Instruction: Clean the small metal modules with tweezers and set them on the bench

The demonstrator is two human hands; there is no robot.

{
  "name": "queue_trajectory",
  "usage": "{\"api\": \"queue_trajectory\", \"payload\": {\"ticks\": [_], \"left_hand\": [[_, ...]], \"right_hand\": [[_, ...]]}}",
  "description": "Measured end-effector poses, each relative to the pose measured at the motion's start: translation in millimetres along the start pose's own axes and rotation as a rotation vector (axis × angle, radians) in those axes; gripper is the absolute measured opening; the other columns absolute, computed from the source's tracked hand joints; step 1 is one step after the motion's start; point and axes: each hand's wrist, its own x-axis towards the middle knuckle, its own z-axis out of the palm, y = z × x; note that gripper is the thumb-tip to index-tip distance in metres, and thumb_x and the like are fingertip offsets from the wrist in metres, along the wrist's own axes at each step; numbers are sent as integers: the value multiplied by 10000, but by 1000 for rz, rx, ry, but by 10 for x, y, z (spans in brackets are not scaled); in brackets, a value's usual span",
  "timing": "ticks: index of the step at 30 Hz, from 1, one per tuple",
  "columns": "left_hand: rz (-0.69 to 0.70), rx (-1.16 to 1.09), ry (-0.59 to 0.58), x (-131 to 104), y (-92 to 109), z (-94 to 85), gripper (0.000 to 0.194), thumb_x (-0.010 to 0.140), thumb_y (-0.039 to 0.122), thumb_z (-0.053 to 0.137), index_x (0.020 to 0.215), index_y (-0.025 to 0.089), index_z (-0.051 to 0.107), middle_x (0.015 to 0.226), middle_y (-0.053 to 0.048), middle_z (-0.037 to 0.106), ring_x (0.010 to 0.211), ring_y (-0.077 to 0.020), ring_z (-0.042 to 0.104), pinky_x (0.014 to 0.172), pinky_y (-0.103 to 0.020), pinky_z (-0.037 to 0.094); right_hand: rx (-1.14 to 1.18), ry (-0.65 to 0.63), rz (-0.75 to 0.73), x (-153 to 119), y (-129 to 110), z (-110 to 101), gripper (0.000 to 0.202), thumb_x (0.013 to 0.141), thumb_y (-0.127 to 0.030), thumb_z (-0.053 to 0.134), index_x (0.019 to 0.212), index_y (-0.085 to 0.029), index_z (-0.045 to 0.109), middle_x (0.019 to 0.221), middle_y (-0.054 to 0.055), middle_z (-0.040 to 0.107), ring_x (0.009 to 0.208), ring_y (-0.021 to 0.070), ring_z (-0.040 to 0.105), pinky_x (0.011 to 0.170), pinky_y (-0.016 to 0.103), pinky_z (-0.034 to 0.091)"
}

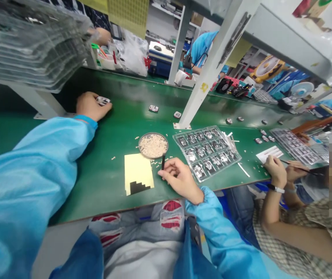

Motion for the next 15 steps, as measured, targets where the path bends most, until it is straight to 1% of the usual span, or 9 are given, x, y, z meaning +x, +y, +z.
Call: {"api": "queue_trajectory", "payload": {"ticks": [2,4,6,7,8,9,10,12,15], "left_hand": [[-18,-82,-26,-258,219,52,594,799,249,783,1233,15,453,1278,-133,579,1185,-194,502,1078,-361,335],[-28,-195,-146,-628,448,100,616,799,210,764,1294,63,428,1110,-90,671,947,-156,640,883,-328,488],[-28,-301,-326,-1066,645,121,593,728,166,799,1232,115,490,935,-50,724,789,-166,694,746,-316,541],[-26,-375,-436,-1283,721,119,587,686,165,823,1187,145,519,900,-37,731,781,-180,708,725,-316,556],[-56,-535,-610,-1483,778,112,587,670,163,831,1172,168,526,932,-48,733,843,-205,717,746,-332,566],[-90,-625,-732,-1656,818,102,587,664,183,838,1161,183,527,946,-52,731,871,-216,717,751,-340,572],[-118,-659,-814,-1793,842,93,580,658,194,847,1148,188,535,961,-55,727,886,-216,713,758,-339,574],[-185,-698,-921,-1961,849,86,491,717,250,822,1120,188,550,965,-59,716,860,-196,701,729,-317,574],[-232,-692,-930,-2021,808,109,320,844,358,723,1067,189,568,841,-29,689,691,-148,656,578,-258,550]], "right_hand": [[-31,-1,-20,13,22,15,318,832,-377,777,1031,-199,604,775,3,642,670,127,637,519,218,534],[-19,-1,-11,26,-3,24,343,821,-360,789,1079,-192,636,778,6,641,658,120,630,520,217,553],[71,-12,15,30,-50,56,329,813,-370,796,1039,-192,638,782,10,655,659,125,655,524,225,574],[129,-21,28,28,-71,86,317,814,-384,794,1003,-194,624,790,13,666,666,133,676,533,234,586],[182,-30,35,23,-84,124,314,818,-398,789,975,-198,605,804,16,676,681,142,696,549,246,599],[220,-37,34,18,-87,168,316,824,-411,781,960,-202,588,823,20,684,701,151,711,574,259,611],[240,-44,26,11,-80,211,315,831,-416,774,957,-205,577,842,23,687,722,155,720,604,270,621],[227,-53,1,-3,-40,283,293,849,-408,757,966,-207,579,865,27,688,750,154,721,672,287,629],[152,-66,-34,-20,29,320,243,880,-372,730,994,-206,595,892,33,683,773,152,714,728,295,619]]}}
